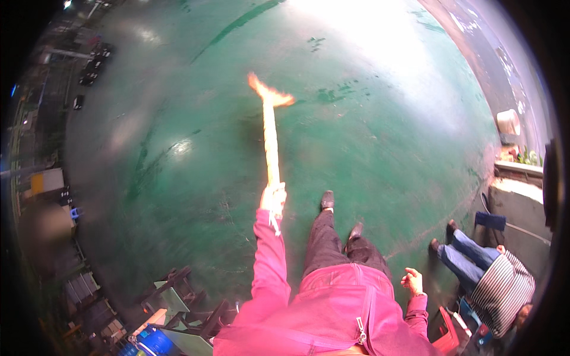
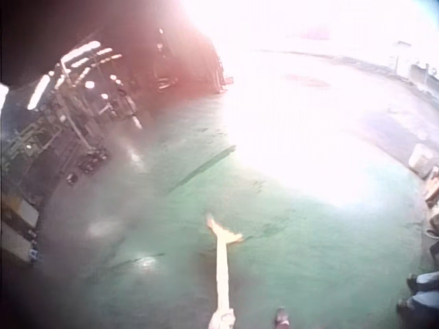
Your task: The person sweeps a green-painted floor with a long-handled broom, moving debris across the surface and around furniture. The camera wearer walks around tables and chairs while sweeping, and another person is present nearby.
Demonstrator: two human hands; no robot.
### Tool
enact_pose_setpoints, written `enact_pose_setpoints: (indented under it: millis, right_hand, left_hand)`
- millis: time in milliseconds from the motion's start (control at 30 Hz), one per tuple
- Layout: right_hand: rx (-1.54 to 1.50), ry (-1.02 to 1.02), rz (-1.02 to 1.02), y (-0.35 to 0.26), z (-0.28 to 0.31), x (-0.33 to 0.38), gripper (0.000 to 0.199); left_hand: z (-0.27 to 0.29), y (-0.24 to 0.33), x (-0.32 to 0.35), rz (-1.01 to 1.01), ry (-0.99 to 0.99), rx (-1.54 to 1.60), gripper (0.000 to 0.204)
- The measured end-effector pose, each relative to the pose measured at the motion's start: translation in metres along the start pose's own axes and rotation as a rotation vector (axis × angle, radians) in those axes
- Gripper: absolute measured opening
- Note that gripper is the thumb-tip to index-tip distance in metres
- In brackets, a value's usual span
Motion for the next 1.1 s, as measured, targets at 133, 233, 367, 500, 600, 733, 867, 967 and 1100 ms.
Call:
enact_pose_setpoints:
  millis: [133, 233, 367, 500, 600, 733, 867, 967, 1100]
  right_hand:
    - [0.004, -0.052, 0.117, -0.030, -0.023, -0.009, 0.028]
    - [-0.032, -0.095, 0.187, -0.040, -0.036, -0.009, 0.029]
    - [-0.082, -0.082, 0.198, -0.020, -0.033, -0.008, 0.028]
    - [-0.116, -0.030, 0.017, 0.033, -0.017, -0.009, 0.029]
    - [-0.079, -0.037, -0.075, 0.065, -0.010, -0.001, 0.027]
    - [-0.019, -0.039, 0.035, 0.061, 0.000, 0.018, 0.028]
    - [-0.125, 0.077, 0.084, 0.042, 0.018, 0.034, 0.027]
    - [-0.219, 0.073, 0.074, 0.039, 0.017, 0.035, 0.028]
    - [-0.184, 0.039, 0.031, 0.051, -0.005, 0.023, 0.030]
  left_hand:
    - [0.064, 0.009, 0.092, -0.167, 0.297, -0.269, 0.027]
    - [0.106, -0.004, 0.134, -0.168, 0.499, -0.326, 0.022]
    - [0.151, -0.013, 0.119, 0.072, 0.429, -0.018, 0.022]
    - [0.110, -0.051, 0.060, 0.498, -0.144, 0.039, 0.028]
    - [0.052, -0.082, 0.012, 0.080, -0.030, 0.027, 0.018]
    - [-0.055, -0.066, -0.098, 0.022, -0.163, 0.374, 0.013]
    - [-0.091, -0.039, -0.151, 0.251, -0.101, 0.211, 0.013]
    - [-0.109, -0.022, -0.132, -0.108, -0.111, -0.388, 0.018]
    - [-0.128, -0.053, -0.026, -0.214, -0.131, -0.935, 0.078]
Point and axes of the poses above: each hand's wrist, its own x-axis away from the middle knuckle, its own z-axis out of the back of the hand, y = z × x, the point moved 7 cm from there along -x, towards the middle knuckle, and after that the axes turned 11 degrees about -z, right-handed, at the moved point
